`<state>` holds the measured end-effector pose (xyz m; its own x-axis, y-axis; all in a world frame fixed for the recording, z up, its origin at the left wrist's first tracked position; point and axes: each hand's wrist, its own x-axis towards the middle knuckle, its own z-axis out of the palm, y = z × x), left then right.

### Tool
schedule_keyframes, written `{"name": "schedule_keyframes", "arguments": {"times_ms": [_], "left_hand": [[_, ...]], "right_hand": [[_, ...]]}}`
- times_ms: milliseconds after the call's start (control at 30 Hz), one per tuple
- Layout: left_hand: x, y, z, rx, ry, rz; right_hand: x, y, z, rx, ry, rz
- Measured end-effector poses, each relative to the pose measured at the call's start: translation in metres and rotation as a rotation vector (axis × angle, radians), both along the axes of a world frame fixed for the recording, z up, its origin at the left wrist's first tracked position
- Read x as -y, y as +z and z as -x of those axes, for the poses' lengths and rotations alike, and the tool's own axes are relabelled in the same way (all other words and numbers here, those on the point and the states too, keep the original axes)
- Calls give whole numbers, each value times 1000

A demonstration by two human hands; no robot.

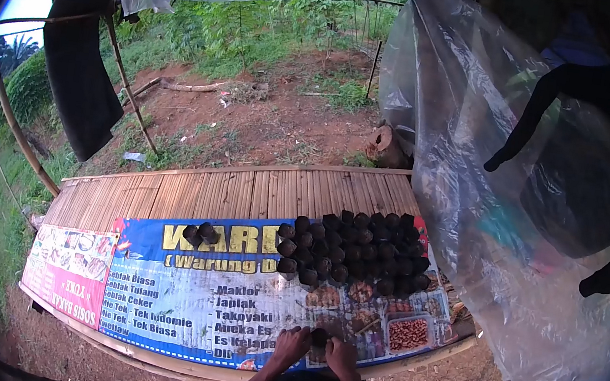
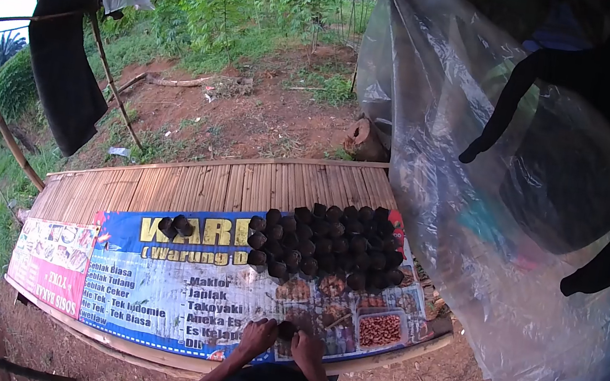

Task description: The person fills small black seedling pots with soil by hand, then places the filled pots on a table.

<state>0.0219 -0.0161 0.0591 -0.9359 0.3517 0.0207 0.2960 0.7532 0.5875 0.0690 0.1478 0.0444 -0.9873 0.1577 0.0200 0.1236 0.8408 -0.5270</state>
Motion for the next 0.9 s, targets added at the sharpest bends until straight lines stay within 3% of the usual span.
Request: {"name": "schedule_keyframes", "arguments": {"times_ms": [367,833,900], "left_hand": [[1,-16,1,11,24,-85],[2,-17,1,-18,60,-220],[1,-19,2,-18,69,-181]], "right_hand": [[-3,-28,-1,-9,-28,-51],[2,-13,-1,-122,-45,-72],[-1,-32,2,-55,-95,95]]}}
